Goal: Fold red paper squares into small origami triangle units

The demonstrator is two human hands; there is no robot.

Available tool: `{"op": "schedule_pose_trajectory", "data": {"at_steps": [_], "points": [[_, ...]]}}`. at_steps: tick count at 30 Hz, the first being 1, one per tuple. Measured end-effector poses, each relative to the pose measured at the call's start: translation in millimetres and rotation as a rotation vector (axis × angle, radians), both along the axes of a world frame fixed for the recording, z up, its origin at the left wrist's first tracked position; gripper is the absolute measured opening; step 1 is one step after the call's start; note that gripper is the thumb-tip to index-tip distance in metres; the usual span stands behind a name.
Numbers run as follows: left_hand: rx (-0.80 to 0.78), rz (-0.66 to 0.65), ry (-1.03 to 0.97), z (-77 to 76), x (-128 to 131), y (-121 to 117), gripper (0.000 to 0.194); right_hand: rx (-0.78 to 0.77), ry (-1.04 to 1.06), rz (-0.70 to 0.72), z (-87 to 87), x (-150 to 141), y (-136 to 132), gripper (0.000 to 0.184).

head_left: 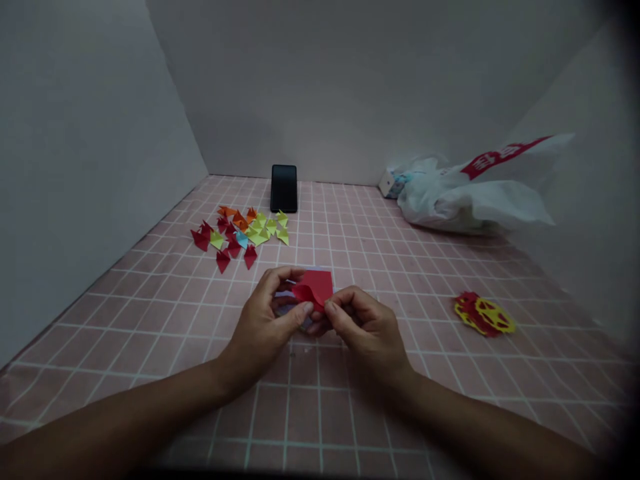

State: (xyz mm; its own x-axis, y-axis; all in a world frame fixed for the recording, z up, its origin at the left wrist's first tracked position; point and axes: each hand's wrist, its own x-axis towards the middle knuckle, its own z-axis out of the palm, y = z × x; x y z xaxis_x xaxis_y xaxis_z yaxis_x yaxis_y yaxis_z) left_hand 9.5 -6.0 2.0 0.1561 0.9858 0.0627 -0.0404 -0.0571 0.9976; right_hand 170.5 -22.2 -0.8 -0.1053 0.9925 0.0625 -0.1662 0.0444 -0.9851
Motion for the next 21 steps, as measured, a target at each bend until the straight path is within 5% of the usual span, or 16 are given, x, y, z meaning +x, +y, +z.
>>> {"op": "schedule_pose_trajectory", "data": {"at_steps": [13, 21], "points": [[-0.334, -0.083, -0.262, 5.4, 1, 3, 0.051, -0.092, 0.071, 0.079, -5.3, -3, 0, 0.021], [-0.32, -0.066, -0.215, 8.2, -1, 5, 0.046, -0.154, 0.093, 0.209, -10.9, 0, 5, 0.023]]}}
